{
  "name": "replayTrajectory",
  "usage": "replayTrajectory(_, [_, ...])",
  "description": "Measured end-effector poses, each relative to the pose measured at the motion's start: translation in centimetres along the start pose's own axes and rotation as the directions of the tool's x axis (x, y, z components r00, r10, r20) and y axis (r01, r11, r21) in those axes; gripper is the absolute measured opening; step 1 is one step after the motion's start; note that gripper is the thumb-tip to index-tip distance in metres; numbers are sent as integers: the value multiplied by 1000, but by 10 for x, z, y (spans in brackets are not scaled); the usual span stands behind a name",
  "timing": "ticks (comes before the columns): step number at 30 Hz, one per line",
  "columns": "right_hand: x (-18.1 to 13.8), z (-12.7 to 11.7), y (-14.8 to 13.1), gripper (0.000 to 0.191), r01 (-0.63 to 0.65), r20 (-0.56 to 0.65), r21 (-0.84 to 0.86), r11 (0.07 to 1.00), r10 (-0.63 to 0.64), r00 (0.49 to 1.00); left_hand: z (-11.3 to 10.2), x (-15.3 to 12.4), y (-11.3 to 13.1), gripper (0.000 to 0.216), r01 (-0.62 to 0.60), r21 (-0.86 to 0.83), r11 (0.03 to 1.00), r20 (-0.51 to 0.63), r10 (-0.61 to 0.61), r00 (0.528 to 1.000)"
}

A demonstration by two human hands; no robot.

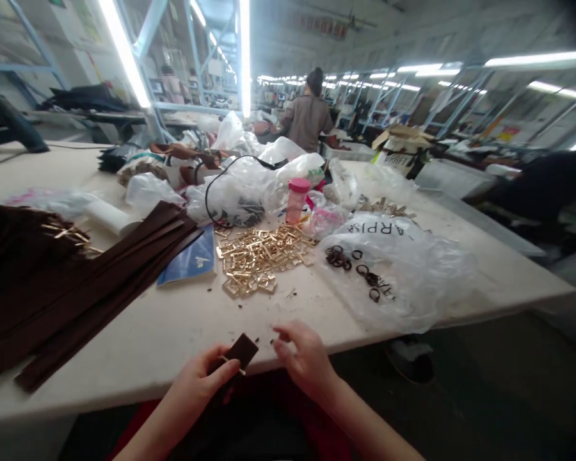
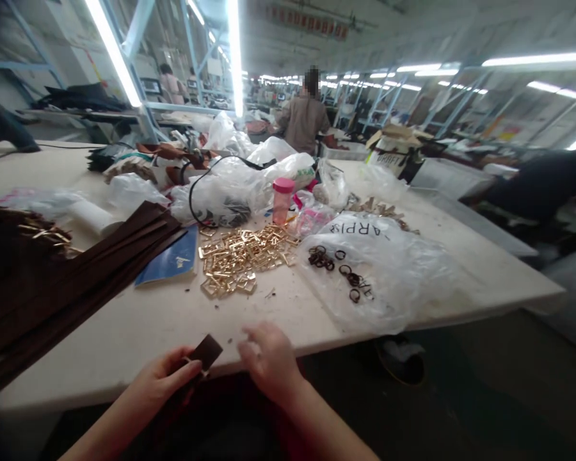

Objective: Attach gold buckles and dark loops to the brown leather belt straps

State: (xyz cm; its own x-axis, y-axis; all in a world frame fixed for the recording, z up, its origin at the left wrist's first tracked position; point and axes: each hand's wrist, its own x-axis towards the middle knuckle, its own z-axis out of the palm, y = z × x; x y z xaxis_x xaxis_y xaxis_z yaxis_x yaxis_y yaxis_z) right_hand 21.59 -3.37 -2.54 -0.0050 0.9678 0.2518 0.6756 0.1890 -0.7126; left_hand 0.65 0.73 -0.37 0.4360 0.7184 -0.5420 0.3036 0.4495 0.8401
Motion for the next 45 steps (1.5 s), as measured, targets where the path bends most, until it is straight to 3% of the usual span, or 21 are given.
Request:
replayTrajectory(2, [24, -37, 39, 24, -128, -124, -184, 975, 107, 987, -1, 7, 0, 44, 29, -8, 1000, -6, -29, 1000])
replayTrajectory(4, [51, -73, 78, 25, -311, -245, -453, 836, 219, 945, 1, 12, 0, 45, 41, -8, 999, 5, -41, 999])
replayTrajectory(6, [76, -98, 112, 27, -392, -298, -516, 761, 269, 916, 5, 15, 0, 46, 44, -3, 999, 23, -44, 999])
replayTrajectory(10, [99, -108, 150, 12, -406, -226, -573, 712, 339, 913, 11, 18, 0, 47, 28, -5, 1000, 31, -28, 999])
replayTrajectory(14, [90, -108, 156, 10, -393, -195, -552, 736, 344, 918, 7, 18, -5, 47, 18, -25, 1000, 6, -18, 1000])
replayTrajectory(18, [70, -116, 137, 17, -363, -223, -452, 815, 292, 930, 5, 18, -2, 48, 28, 5, 1000, 39, -29, 999])
replayTrajectory(20, [60, -106, 114, 22, -304, -201, -333, 893, 248, 948, 8, 16, 6, 45, 10, 13, 1000, 21, -11, 1000])
replayTrajectory(22, [50, -82, 82, 23, -212, -130, -44, 976, 204, 970, 11, 11, 16, 41, -22, 17, 1000, 0, 22, 1000])
replayTrajectory(23, [44, -66, 64, 21, -173, -83, 152, 973, 187, 979, 12, 7, 22, 40, -45, 22, 999, -8, 45, 999])
replayTrajectory(26, [26, -18, 9, 16, -159, 43, 550, 820, 162, 986, 11, -3, 32, 36, -128, 25, 991, -56, 129, 990])
replayTrajectory(31, [11, 20, -47, 20, -117, 48, 642, 757, 112, 993, 5, -16, 26, 33, -203, -12, 979, -174, 198, 965])
replayTrajectory(35, [11, 27, -55, 31, -187, 38, 678, 711, 219, 975, 6, -24, 18, 32, -242, 33, 970, -210, 243, 947])
replayTrajectory(40, [13, 33, -55, 27, -313, 137, 819, 481, 365, 921, 8, -28, 16, 31, -264, 144, 954, -198, 289, 937])
replayTrajectory(45, [11, 46, -61, 33, -303, 112, 837, 456, 398, 910, 7, -32, 20, 30, -301, 316, 900, -182, 368, 912])
